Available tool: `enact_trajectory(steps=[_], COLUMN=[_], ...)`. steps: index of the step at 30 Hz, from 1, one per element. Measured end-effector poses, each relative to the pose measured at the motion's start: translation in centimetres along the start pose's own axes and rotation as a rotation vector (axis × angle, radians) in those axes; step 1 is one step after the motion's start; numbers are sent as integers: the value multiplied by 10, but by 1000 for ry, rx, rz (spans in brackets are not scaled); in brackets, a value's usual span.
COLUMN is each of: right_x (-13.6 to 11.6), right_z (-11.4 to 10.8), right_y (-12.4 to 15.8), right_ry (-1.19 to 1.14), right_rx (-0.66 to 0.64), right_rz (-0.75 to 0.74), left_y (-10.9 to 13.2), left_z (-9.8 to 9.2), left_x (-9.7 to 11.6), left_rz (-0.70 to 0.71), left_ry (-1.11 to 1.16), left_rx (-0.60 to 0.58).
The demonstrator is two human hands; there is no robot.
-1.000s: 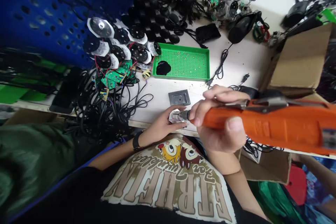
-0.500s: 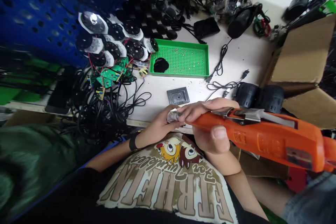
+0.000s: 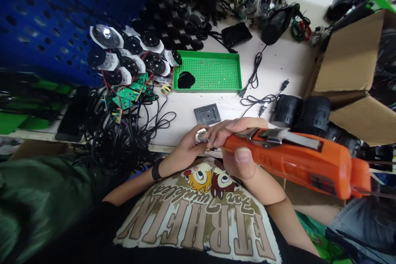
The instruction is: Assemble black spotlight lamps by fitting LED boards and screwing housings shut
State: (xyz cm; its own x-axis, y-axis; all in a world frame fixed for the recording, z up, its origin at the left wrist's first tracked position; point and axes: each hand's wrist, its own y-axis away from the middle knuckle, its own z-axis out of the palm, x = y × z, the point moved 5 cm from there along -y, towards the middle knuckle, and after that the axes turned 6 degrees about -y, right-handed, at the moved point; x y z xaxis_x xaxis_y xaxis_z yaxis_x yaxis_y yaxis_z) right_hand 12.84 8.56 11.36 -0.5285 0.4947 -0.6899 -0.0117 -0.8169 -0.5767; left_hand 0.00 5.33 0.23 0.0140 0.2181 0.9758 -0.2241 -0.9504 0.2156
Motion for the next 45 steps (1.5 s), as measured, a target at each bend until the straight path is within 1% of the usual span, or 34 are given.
enact_trajectory(steps=[4,8,12,14,17,19,22,24,27,29,31,34,36,39,42,45], right_x=[2,3,6,7,7,6,11,16,23,25,25,23,21,17,16,15], right_z=[1,0,2,2,-6,-15,-33,-47,-64,-71,-74,-70,-66,-61,-58,-51], right_y=[-1,0,3,3,-1,-4,-8,-10,-13,-13,-14,-14,-12,-6,2,8], right_ry=[9,49,68,68,53,51,121,211,323,370,376,324,315,384,455,407], right_rx=[-41,-16,-11,41,180,278,389,421,438,439,402,298,261,289,341,338], right_rz=[6,6,27,43,26,16,92,165,239,229,185,148,155,170,169,157], left_y=[0,2,3,3,2,2,2,1,0,-1,-1,-1,1,5,9,11], left_z=[1,5,5,5,5,3,-1,-3,-3,-3,-2,-1,0,2,1,-2], left_x=[-1,-1,-3,-4,-8,-12,-17,-18,-14,-11,-9,-8,-7,-1,6,11], left_rz=[-35,-91,-172,-202,-210,-211,-219,-224,-216,-194,-181,-170,-139,-91,-88,-87], left_ry=[40,106,124,139,153,159,178,199,236,253,261,289,318,374,473,557], left_rx=[28,1,1,-9,-17,-2,56,83,79,69,68,82,82,54,27,5])
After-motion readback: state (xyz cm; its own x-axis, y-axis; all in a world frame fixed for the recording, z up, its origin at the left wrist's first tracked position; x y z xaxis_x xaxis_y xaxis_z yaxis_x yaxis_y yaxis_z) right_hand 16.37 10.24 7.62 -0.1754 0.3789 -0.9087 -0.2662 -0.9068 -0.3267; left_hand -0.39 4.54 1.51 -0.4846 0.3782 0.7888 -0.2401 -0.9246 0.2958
